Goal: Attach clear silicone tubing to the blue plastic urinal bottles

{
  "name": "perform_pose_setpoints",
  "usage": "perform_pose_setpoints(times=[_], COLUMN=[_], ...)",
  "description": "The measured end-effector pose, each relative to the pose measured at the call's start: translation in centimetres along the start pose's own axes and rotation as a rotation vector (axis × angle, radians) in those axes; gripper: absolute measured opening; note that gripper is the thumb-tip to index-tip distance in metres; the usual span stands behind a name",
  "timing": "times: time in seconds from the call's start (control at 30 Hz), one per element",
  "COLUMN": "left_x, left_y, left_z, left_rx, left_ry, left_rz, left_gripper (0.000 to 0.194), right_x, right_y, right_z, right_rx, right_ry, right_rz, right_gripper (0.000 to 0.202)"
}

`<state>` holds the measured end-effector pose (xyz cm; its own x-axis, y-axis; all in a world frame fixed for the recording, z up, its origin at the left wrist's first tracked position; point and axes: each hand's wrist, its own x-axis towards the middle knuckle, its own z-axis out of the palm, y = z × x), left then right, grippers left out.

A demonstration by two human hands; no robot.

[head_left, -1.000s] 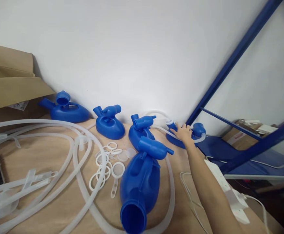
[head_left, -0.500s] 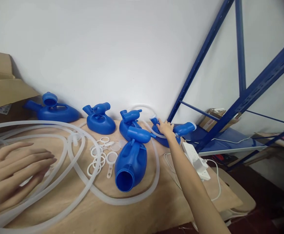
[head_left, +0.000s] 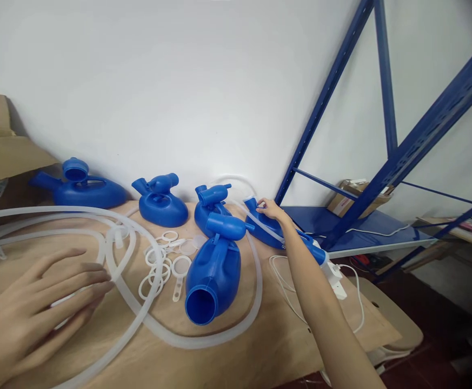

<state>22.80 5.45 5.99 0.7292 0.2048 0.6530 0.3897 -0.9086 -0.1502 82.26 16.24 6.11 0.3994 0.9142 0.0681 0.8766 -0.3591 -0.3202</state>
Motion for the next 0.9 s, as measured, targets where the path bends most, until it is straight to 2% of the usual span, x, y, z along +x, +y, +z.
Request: perform_pose_setpoints(times=[0.07, 0.1, 0.17, 0.23, 0.27, 0.33, 0.43, 0.53, 0.63, 0.7, 0.8, 0.9], left_x=[4.1, 6.4, 11.1, 15.9, 18.3, 22.9, 29.4, 34.7, 38.6, 40.4, 41.9, 42.5], left_y=[0.8, 1.3, 2.2, 2.9, 3.1, 3.4, 3.6, 3.5, 2.6, 1.6, -0.3, -1.7], left_z=[0.3, 0.6, 1.8, 3.7, 5.0, 8.1, 13.9, 20.2, 25.7, 28.3, 30.4, 31.1], left_rx=[0.01, 0.013, 0.003, 0.054, 0.076, 0.111, 0.174, 0.184, 0.176, 0.157, 0.117, 0.081], left_ry=[0.009, 0.016, 0.02, 0.022, -0.016, -0.144, -0.436, -0.518, -0.618, -0.709, -0.824, -0.876], left_rz=[0.101, 0.155, 0.171, 0.221, 0.247, 0.197, 0.06, 0.013, -0.048, -0.076, -0.076, -0.064], left_gripper=[0.077, 0.069, 0.043, 0.027, 0.027, 0.034, 0.036, 0.037, 0.043, 0.043, 0.039, 0.039], right_x=[-0.5, -0.8, -1.2, -1.3, -1.1, -0.6, 0.5, 1.4, 1.9, 2.2, 2.8, 3.4], right_y=[0.0, 0.0, -0.1, -0.2, -0.2, 0.0, 0.7, 1.6, 2.5, 3.1, 3.7, 3.9], right_z=[0.3, 0.5, 1.1, 1.5, 1.7, 1.7, 1.1, 0.6, 0.8, 1.3, 2.1, 2.7], right_rx=[0.022, 0.035, 0.062, 0.094, 0.112, 0.15, 0.212, 0.284, 0.378, 0.443, 0.531, 0.605], right_ry=[0.018, 0.033, 0.066, 0.081, 0.08, 0.061, -0.002, -0.083, -0.136, -0.146, -0.153, -0.167], right_rz=[-0.018, -0.024, -0.034, -0.042, -0.048, -0.066, -0.114, -0.171, -0.226, -0.261, -0.288, -0.287], right_gripper=[0.043, 0.044, 0.045, 0.042, 0.04, 0.038, 0.036, 0.035, 0.038, 0.037, 0.035, 0.035])
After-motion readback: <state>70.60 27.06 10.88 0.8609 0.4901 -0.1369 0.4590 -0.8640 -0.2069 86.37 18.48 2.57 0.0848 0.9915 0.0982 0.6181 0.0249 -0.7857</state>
